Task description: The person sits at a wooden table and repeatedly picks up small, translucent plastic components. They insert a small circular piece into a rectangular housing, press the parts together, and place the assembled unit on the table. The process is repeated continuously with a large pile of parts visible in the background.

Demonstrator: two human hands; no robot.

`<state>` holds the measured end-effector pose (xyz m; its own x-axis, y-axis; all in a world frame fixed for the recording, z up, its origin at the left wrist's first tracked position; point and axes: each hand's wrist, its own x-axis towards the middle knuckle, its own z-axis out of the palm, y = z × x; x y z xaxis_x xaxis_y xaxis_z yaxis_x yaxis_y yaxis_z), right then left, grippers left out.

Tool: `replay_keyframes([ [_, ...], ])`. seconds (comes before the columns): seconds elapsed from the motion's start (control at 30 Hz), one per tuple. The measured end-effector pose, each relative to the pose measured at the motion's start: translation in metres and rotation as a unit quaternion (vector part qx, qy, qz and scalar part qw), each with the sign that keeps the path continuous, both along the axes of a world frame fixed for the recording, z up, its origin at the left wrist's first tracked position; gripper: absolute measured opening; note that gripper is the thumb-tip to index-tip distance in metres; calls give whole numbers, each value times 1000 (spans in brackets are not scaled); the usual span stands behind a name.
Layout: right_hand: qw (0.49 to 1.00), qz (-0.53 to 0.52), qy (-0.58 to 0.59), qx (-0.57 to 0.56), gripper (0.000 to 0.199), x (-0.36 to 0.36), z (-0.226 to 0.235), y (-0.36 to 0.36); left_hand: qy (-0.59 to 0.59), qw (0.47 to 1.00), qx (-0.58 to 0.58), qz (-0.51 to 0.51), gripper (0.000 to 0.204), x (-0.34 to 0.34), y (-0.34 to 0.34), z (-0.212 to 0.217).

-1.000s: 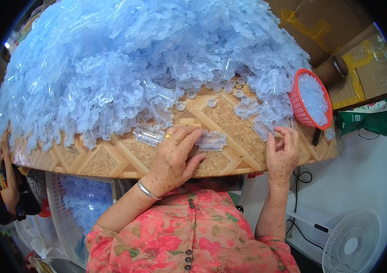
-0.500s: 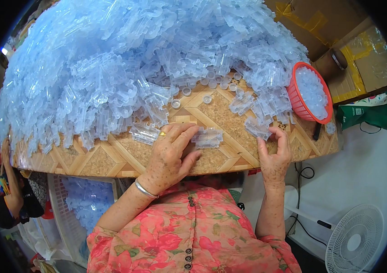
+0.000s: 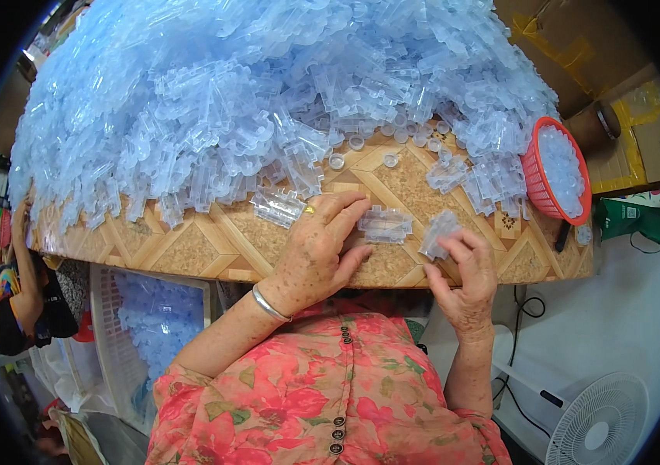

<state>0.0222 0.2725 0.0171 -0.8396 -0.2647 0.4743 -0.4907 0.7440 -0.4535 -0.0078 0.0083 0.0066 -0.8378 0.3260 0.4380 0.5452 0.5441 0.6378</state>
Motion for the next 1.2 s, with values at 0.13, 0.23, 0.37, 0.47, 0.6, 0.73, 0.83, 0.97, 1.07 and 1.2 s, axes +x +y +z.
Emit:
replay_keyframes([
  [0.13,997,-40,-53,33,73,-10,12,-3,2,1000,-2,-2,65,0,0,0],
  [0.23,994,-40,-64,83,79,-15,13,-9,3,1000,-2,-2,65,0,-1,-1],
  [0.37,996,-31,-43,76,78,-20,4,-9,3,1000,0,-3,64,0,0,1],
  [0.47,985,-63,-146,-63,65,-18,6,-7,0,1000,-4,-2,63,0,-1,0],
  [0.6,764,-55,-358,-534,47,-27,7,21,3,1000,-1,-3,62,0,0,0],
  [0.73,683,-40,-387,-619,52,-27,3,43,-3,1000,1,-4,61,1,-1,-1],
  [0.83,708,-65,-369,-599,54,-24,-1,43,-8,1000,-2,-6,61,0,0,1],
  [0.97,733,-66,-314,-600,54,-23,-6,35,-14,1000,-8,-3,60,0,0,3],
  [1.07,772,-78,-284,-563,54,-19,0,28,-11,1000,-7,-2,60,1,0,1],
  [1.2,805,-105,-236,-535,55,-16,-3,27,-2,1000,-8,-3,60,0,0,3],
])
